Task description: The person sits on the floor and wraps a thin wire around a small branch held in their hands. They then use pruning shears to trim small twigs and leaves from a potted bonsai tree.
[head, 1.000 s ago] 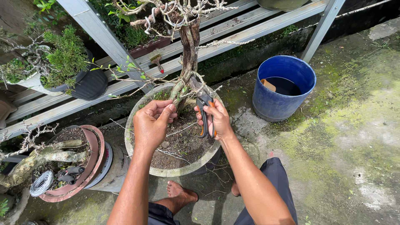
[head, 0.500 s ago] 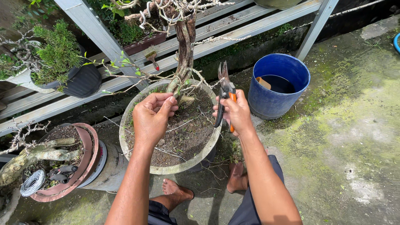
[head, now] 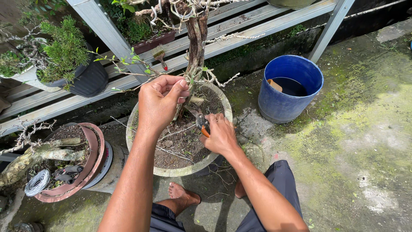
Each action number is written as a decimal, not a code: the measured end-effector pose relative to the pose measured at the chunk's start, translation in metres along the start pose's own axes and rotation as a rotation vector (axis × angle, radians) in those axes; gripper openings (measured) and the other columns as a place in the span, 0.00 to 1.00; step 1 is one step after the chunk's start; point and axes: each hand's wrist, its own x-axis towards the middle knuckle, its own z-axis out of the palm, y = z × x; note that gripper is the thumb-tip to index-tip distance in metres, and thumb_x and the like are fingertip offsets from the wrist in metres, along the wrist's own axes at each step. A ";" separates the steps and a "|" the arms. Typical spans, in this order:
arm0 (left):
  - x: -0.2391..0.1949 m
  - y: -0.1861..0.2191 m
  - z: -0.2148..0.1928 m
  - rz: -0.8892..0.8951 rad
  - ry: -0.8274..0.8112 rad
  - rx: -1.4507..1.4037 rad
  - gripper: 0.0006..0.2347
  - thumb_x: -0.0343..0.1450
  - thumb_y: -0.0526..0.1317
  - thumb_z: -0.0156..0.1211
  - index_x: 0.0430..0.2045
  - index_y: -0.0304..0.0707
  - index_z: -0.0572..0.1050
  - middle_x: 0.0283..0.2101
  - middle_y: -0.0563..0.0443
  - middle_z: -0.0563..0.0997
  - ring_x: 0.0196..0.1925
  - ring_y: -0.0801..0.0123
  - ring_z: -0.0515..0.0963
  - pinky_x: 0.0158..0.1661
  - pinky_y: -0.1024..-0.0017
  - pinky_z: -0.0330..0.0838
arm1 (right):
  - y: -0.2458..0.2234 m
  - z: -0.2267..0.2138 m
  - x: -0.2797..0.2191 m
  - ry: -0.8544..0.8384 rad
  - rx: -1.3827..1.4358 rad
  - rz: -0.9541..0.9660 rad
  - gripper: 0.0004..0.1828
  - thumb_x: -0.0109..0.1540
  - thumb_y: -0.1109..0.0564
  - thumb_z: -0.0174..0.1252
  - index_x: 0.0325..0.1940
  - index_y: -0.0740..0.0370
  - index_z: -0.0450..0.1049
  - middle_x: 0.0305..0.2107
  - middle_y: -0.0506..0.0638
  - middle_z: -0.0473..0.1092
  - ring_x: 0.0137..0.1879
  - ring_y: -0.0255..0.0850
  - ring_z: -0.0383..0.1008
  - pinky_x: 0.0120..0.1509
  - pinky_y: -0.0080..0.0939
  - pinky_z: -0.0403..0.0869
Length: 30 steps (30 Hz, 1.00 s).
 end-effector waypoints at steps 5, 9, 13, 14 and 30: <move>-0.016 -0.009 -0.005 -0.101 -0.025 -0.056 0.08 0.75 0.34 0.64 0.45 0.29 0.82 0.36 0.39 0.88 0.36 0.69 0.88 0.38 0.72 0.88 | 0.005 0.033 0.010 -0.111 -0.327 -0.098 0.37 0.53 0.50 0.72 0.64 0.55 0.69 0.58 0.63 0.67 0.67 0.61 0.70 0.69 0.61 0.66; -0.022 -0.021 -0.005 -0.159 -0.048 -0.131 0.09 0.75 0.34 0.64 0.47 0.30 0.82 0.38 0.39 0.88 0.37 0.69 0.88 0.39 0.74 0.87 | 0.027 0.055 0.020 -0.052 -0.450 -0.159 0.30 0.58 0.44 0.67 0.61 0.52 0.69 0.57 0.60 0.68 0.67 0.60 0.71 0.74 0.65 0.63; -0.030 -0.026 -0.001 -0.177 -0.080 -0.114 0.09 0.73 0.32 0.67 0.45 0.29 0.83 0.36 0.38 0.88 0.36 0.69 0.88 0.37 0.74 0.87 | 0.045 0.069 0.021 -0.026 -0.538 -0.256 0.35 0.58 0.37 0.68 0.64 0.51 0.71 0.56 0.58 0.70 0.66 0.55 0.72 0.74 0.59 0.63; -0.033 -0.029 -0.001 -0.177 -0.079 -0.115 0.09 0.73 0.32 0.67 0.45 0.29 0.83 0.36 0.38 0.88 0.36 0.69 0.88 0.37 0.74 0.87 | 0.044 0.066 0.020 -0.027 -0.539 -0.257 0.35 0.58 0.37 0.68 0.64 0.51 0.71 0.56 0.58 0.70 0.66 0.55 0.72 0.74 0.59 0.63; -0.041 -0.065 0.007 -0.300 -0.160 -0.168 0.13 0.72 0.30 0.65 0.51 0.24 0.79 0.34 0.36 0.88 0.32 0.70 0.87 0.35 0.75 0.87 | -0.004 -0.098 0.056 0.321 1.063 0.230 0.22 0.64 0.46 0.69 0.46 0.69 0.80 0.31 0.60 0.79 0.30 0.38 0.83 0.36 0.40 0.86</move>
